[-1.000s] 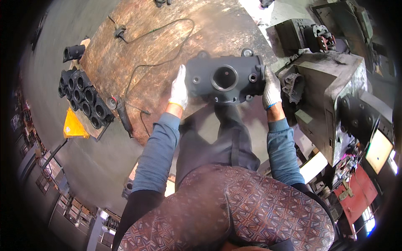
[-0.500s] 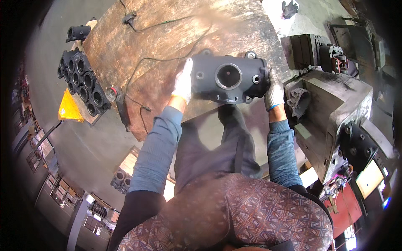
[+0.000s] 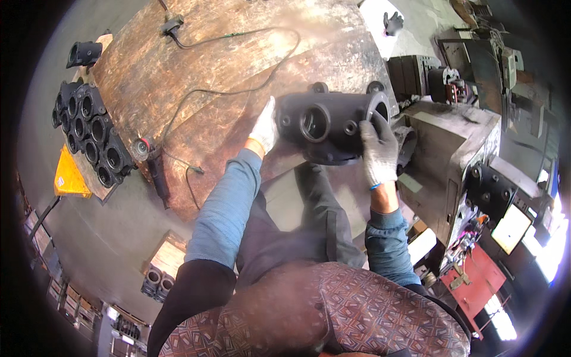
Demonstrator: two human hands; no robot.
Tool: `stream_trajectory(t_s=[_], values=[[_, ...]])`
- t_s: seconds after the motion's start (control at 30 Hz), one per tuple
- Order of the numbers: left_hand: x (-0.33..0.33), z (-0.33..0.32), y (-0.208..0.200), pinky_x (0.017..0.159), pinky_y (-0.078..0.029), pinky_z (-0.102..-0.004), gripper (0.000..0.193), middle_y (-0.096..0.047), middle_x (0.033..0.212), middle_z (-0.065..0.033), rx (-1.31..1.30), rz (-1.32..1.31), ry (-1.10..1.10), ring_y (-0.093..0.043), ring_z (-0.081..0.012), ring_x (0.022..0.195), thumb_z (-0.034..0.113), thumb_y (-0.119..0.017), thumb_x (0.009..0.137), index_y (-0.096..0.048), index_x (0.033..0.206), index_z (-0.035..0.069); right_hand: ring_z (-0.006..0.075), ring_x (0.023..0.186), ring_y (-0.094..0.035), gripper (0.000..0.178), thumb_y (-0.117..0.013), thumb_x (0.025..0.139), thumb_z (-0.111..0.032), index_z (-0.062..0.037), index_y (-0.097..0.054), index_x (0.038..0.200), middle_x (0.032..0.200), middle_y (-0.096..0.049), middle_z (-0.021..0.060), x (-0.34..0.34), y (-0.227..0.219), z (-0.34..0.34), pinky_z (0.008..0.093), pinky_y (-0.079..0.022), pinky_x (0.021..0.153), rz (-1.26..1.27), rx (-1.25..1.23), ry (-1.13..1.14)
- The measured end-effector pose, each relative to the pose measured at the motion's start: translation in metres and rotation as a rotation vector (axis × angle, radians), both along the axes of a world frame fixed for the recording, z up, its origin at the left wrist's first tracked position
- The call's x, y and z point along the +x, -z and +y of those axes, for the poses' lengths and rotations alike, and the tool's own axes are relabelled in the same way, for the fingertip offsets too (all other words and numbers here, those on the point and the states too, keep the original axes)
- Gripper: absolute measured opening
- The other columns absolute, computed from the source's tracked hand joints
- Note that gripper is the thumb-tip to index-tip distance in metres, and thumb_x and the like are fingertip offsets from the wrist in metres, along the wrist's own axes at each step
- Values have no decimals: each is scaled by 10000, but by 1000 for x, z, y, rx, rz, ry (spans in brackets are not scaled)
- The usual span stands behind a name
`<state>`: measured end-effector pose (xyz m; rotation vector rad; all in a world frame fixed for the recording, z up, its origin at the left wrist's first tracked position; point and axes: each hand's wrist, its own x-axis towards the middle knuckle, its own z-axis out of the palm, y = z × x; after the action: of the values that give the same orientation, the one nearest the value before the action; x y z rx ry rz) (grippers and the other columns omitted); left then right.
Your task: The person picks up a cylindrical metal part, places it on a workbench, and uses an angle grinder to smooth its edges. They rotate the part to grind different sides, then place the finished piece on a pallet with other similar parts.
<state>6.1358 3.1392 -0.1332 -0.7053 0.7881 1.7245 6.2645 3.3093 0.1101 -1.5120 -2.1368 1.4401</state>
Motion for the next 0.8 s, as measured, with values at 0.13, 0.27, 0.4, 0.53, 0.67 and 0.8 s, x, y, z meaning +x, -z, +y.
stream_trajectory(t_s=[0.13,0.27,0.4,0.53,0.67,0.8], values=[[-7,-29,3,1160,-409,-436,814,-638,1372,-192,-99,3,33,-575,-304,1307,661,-469,1030,-514,1451,-35,328,1048,-704,428,-676,984,-233,21,-598,1320,1153,-719,213,-21,1,-49,398,-530,952,-14,64,-137],[-11,-109,-14,913,-540,-376,729,-720,1210,-155,-532,365,45,-702,-256,1001,582,-564,1021,-543,1417,-30,412,906,-675,353,-711,931,-235,-36,-606,1204,946,-686,178,-46,10,-109,480,-534,814,-112,169,-328],[-9,-240,-37,902,-541,-354,551,-723,1198,-155,-817,766,146,-699,-235,999,440,-634,1022,-631,1328,-18,355,777,-681,433,-723,894,-259,-3,-593,1218,870,-643,168,-56,38,-161,467,-537,665,-122,555,-457],[-8,-374,-50,1013,-494,-408,494,-693,1241,-197,-1284,1057,251,-658,-299,1139,378,-656,1004,-644,1308,-11,356,731,-656,500,-704,912,-308,23,-582,1267,880,-643,157,-55,43,-169,453,-530,644,-128,622,-466],[-9,-448,-46,1100,-439,-507,786,-570,1436,-235,-1796,1117,726,-535,-404,1324,455,-747,908,-459,1510,41,405,842,-644,465,-738,890,-256,4,-588,1244,943,-634,181,-37,7,-173,490,-515,732,88,711,-452],[-22,-462,-16,1035,-492,-498,896,-615,1341,-264,-1673,989,906,-621,-433,1201,510,-807,834,-464,1477,-11,424,923,-640,410,-718,892,-167,-11,-614,1257,1063,-671,205,17,-19,-205,503,-502,789,90,576,-662]])
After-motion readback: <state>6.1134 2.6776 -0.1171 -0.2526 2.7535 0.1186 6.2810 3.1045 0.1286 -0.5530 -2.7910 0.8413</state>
